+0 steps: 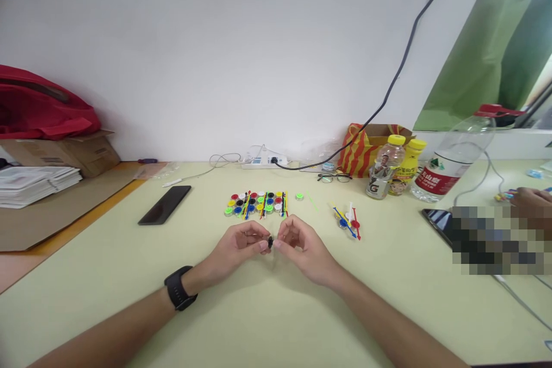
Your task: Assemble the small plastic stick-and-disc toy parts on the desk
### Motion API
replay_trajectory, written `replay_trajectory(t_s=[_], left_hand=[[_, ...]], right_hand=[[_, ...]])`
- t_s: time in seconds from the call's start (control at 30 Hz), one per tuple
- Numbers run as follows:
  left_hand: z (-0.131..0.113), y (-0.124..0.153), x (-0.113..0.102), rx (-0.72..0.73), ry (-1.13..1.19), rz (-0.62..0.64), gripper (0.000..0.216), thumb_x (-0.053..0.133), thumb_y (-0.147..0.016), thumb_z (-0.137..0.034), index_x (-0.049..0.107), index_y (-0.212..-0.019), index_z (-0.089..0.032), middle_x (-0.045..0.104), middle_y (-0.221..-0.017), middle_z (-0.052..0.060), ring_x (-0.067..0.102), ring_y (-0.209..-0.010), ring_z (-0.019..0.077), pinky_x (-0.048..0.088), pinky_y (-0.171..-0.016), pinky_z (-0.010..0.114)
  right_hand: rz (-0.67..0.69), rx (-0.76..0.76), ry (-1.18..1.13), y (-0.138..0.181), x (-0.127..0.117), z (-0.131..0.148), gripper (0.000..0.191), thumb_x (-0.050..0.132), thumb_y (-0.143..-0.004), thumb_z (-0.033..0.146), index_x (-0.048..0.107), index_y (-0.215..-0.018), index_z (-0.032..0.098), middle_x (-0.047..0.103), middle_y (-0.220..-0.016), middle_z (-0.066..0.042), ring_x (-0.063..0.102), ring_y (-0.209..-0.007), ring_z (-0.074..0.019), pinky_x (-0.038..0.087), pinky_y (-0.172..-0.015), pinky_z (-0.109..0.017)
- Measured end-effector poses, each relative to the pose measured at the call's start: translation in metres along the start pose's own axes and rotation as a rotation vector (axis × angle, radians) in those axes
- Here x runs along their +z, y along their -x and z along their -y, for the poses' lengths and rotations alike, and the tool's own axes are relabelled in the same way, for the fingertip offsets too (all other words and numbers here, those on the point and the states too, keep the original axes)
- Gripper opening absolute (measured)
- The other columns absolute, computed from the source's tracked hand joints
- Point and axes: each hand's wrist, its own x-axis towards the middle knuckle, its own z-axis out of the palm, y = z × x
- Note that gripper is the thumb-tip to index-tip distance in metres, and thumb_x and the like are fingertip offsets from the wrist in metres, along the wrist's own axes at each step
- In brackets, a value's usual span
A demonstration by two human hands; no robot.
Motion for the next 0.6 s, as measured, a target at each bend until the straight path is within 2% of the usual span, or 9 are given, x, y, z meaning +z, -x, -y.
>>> replay_trajectory(t_s=[0.17,0.3,0.4,0.47,0.5,0.53,0.57,0.6], left_hand=[[-0.002,0.002,0.002,0.000,-0.022,0.014,0.032,0.083,-0.086,-0.041,0.070,-0.099,-0.015,0.074,-0.095,0.008,0.072,-0.089,0.0204,0.059,-0.086,0.036],[-0.001,0.001,0.001,0.004,-0.010,0.007,0.032,0.082,-0.086,-0.041,0.070,-0.101,-0.015,0.073,-0.097,0.008,0.072,-0.091,0.0208,0.059,-0.088,0.038],[-0.001,0.000,0.000,0.013,0.000,-0.002,0.032,0.082,-0.087,-0.041,0.070,-0.102,-0.015,0.071,-0.094,0.006,0.072,-0.087,0.0195,0.059,-0.087,0.038],[-0.001,0.000,-0.001,0.019,-0.005,-0.001,0.033,0.081,-0.088,-0.042,0.069,-0.103,-0.015,0.070,-0.093,0.005,0.072,-0.084,0.0187,0.059,-0.087,0.037],[-0.001,0.000,-0.001,0.019,-0.008,-0.001,0.033,0.081,-0.088,-0.042,0.069,-0.104,-0.015,0.070,-0.094,0.005,0.072,-0.084,0.0186,0.059,-0.086,0.037],[-0.001,0.000,-0.001,0.019,-0.011,-0.004,0.033,0.081,-0.088,-0.042,0.069,-0.104,-0.016,0.069,-0.095,0.005,0.072,-0.084,0.0187,0.059,-0.086,0.037],[-0.001,-0.001,-0.001,0.017,-0.011,-0.007,0.034,0.081,-0.088,-0.043,0.069,-0.104,-0.016,0.070,-0.096,0.006,0.072,-0.085,0.0189,0.059,-0.086,0.036],[-0.001,-0.001,-0.001,0.015,-0.008,-0.013,0.034,0.081,-0.087,-0.043,0.069,-0.103,-0.015,0.070,-0.095,0.006,0.072,-0.085,0.0189,0.059,-0.085,0.036]], right_hand=[[0.025,-0.003,0.057,0.000,0.004,-0.004,0.033,0.069,-0.095,0.052,0.057,-0.098,0.022,0.066,-0.091,-0.003,0.063,-0.086,-0.0180,0.052,-0.078,-0.031],[-0.013,-0.043,0.143,0.003,0.004,-0.004,0.029,0.063,-0.099,0.050,0.057,-0.101,0.022,0.064,-0.088,-0.003,0.062,-0.082,-0.0171,0.052,-0.073,-0.030],[-0.075,-0.156,0.256,0.007,0.003,-0.005,0.027,0.056,-0.104,0.044,0.055,-0.121,0.024,0.060,-0.085,-0.001,0.058,-0.075,-0.0159,0.049,-0.067,-0.028],[-0.118,-0.235,0.306,0.009,0.001,-0.007,0.040,0.054,-0.104,0.042,0.044,-0.140,0.026,0.059,-0.093,-0.001,0.055,-0.072,-0.0149,0.048,-0.067,-0.029],[-0.138,-0.253,0.323,0.010,-0.001,-0.008,0.043,0.054,-0.104,0.044,0.042,-0.142,0.026,0.059,-0.097,-0.002,0.054,-0.071,-0.0144,0.048,-0.067,-0.029],[-0.144,-0.245,0.337,0.009,-0.002,-0.009,0.039,0.054,-0.104,0.046,0.047,-0.136,0.026,0.058,-0.099,-0.003,0.053,-0.069,-0.0140,0.048,-0.066,-0.029],[-0.124,-0.207,0.346,0.009,-0.004,-0.010,0.031,0.051,-0.105,0.049,0.055,-0.123,0.024,0.058,-0.095,-0.002,0.052,-0.067,-0.0138,0.047,-0.065,-0.029],[-0.074,-0.148,0.345,0.008,-0.006,-0.011,0.035,0.045,-0.106,0.053,0.061,-0.101,0.022,0.057,-0.085,-0.001,0.049,-0.063,-0.0136,0.045,-0.062,-0.029]])
